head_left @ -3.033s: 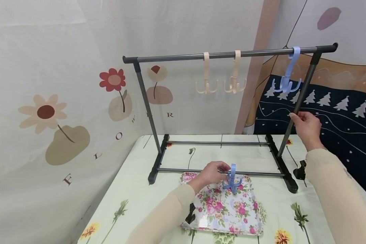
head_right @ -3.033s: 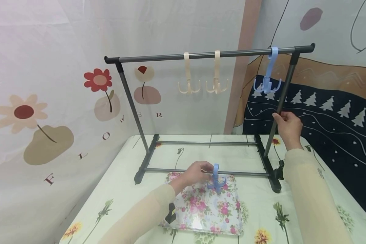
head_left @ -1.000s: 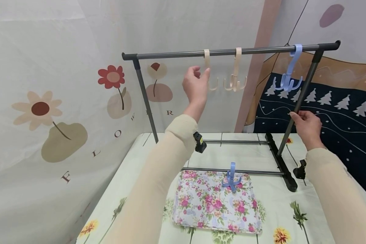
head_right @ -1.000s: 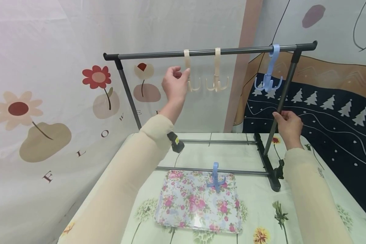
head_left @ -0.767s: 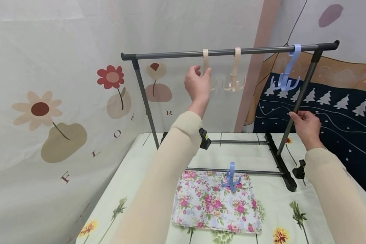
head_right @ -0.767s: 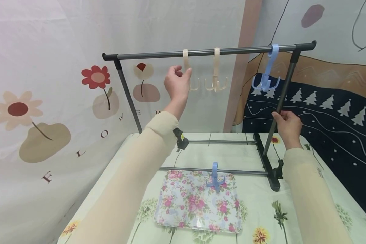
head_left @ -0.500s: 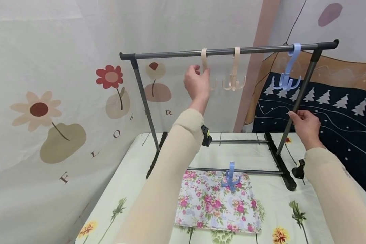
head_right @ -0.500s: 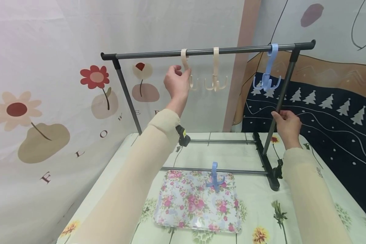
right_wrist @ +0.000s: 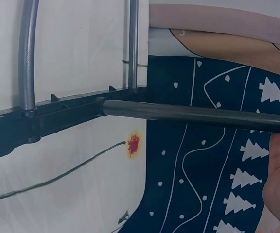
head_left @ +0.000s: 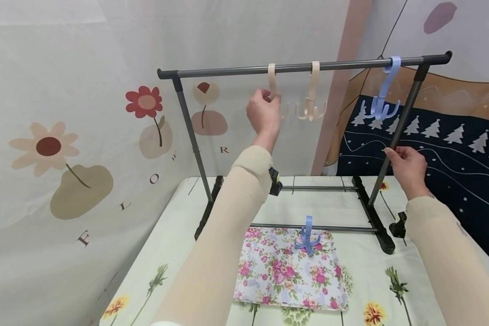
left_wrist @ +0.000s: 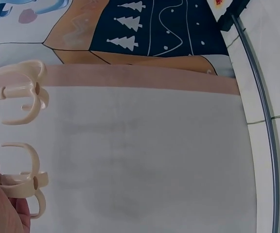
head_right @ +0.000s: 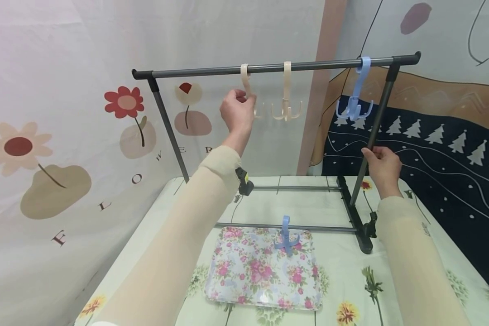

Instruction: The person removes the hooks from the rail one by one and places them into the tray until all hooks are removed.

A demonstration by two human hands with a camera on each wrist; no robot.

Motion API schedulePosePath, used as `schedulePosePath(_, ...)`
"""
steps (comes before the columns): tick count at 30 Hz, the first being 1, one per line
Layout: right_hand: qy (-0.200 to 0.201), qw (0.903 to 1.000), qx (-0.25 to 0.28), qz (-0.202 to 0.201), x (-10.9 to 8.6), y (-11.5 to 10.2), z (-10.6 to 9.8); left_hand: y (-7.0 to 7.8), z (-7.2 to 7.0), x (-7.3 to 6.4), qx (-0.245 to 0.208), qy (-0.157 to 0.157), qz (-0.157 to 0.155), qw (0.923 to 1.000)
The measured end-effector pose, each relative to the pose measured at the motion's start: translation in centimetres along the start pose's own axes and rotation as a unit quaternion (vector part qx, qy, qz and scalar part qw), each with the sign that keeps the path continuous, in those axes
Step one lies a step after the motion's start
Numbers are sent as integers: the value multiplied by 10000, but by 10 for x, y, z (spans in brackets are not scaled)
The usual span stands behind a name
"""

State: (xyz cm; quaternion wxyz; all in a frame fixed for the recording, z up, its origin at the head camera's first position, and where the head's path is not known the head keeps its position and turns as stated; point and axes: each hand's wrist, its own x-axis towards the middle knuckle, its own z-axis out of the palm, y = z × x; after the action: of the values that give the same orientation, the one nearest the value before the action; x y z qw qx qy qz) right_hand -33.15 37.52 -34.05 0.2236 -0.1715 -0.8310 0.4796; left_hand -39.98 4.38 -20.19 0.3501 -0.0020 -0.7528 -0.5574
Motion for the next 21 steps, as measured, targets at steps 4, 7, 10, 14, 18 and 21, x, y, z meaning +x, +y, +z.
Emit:
schedulePosePath(4, 4, 10000, -3, 33, 1, 0, 0, -1, 0, 0, 40, -17, 24, 10000)
schedulePosePath(7, 20, 10000, -32, 42, 1, 0, 0, 0, -1, 2, 78, -13, 5, 10000)
schedulePosePath(10, 48, 10000, -56, 35, 1, -1, 0, 2, -4, 6, 115, 8, 2, 9999)
schedulePosePath(14, 68, 10000, -57, 28, 1, -1, 1, 8, -10, 10, 183, -3, 59, 9998)
schedulePosePath(18, 69, 9999, -58, 49, 1, 0, 1, 14, -14, 13, 293, -44, 138, 9995)
schedulePosePath(21, 48, 9999, -29, 85, 1, 1, 1, 16, -17, 15, 386, -50, 167, 9991)
